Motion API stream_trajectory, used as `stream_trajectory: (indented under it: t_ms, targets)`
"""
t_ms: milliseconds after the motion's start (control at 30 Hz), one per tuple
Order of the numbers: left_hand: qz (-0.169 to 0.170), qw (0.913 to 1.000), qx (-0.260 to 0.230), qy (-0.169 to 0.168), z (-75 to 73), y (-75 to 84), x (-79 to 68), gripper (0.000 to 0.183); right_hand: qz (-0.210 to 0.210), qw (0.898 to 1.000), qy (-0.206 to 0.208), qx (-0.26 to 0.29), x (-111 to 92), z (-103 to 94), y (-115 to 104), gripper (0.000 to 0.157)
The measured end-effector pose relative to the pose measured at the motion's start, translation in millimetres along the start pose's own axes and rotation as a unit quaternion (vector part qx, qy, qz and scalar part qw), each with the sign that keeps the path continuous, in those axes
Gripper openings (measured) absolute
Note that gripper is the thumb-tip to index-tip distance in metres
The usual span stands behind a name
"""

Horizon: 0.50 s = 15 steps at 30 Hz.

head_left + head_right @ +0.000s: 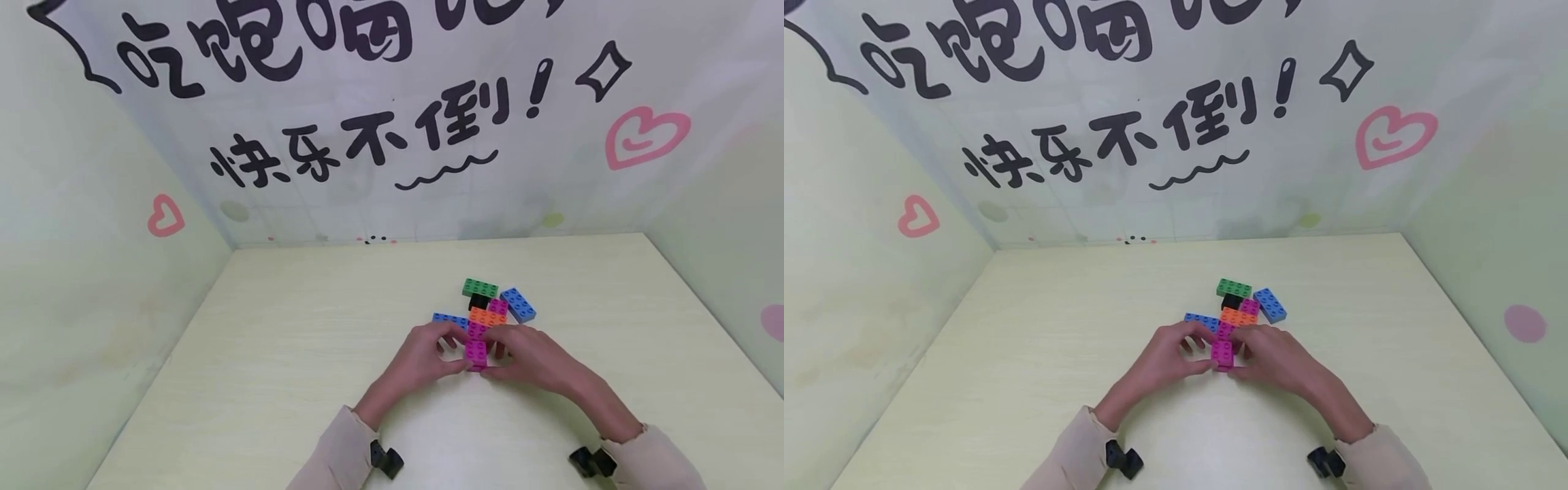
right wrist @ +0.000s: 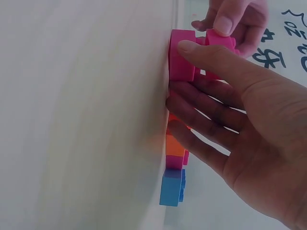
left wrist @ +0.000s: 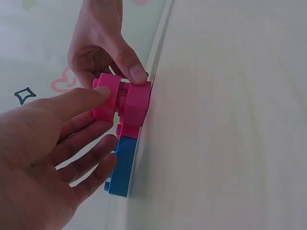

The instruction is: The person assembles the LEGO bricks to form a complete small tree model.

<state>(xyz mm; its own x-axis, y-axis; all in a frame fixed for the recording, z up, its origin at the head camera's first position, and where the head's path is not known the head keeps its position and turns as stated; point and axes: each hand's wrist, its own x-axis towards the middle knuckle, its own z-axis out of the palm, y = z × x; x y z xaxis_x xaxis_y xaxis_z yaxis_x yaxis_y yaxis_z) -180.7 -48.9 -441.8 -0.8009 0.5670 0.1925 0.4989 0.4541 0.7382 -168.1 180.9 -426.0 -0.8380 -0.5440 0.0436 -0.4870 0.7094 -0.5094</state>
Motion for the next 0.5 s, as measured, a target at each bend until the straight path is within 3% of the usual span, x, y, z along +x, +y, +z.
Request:
stream_trajectory:
  t_ms: [200, 500]
  targets:
    - [0.006, 0.9994, 0.033, 0.002, 2.4, 2.9, 0.1, 0.031, -0.007, 1.000, 0.002, -0.002, 0.4, 1.6, 1.0, 0.035]
    - [0.014, 0.9992, 0.037, 0.004, 5.5, 3.8, 0.0, 0.030, -0.014, 1.000, 0.004, -0.003, 0.7, 2.9, 2.2, 0.034]
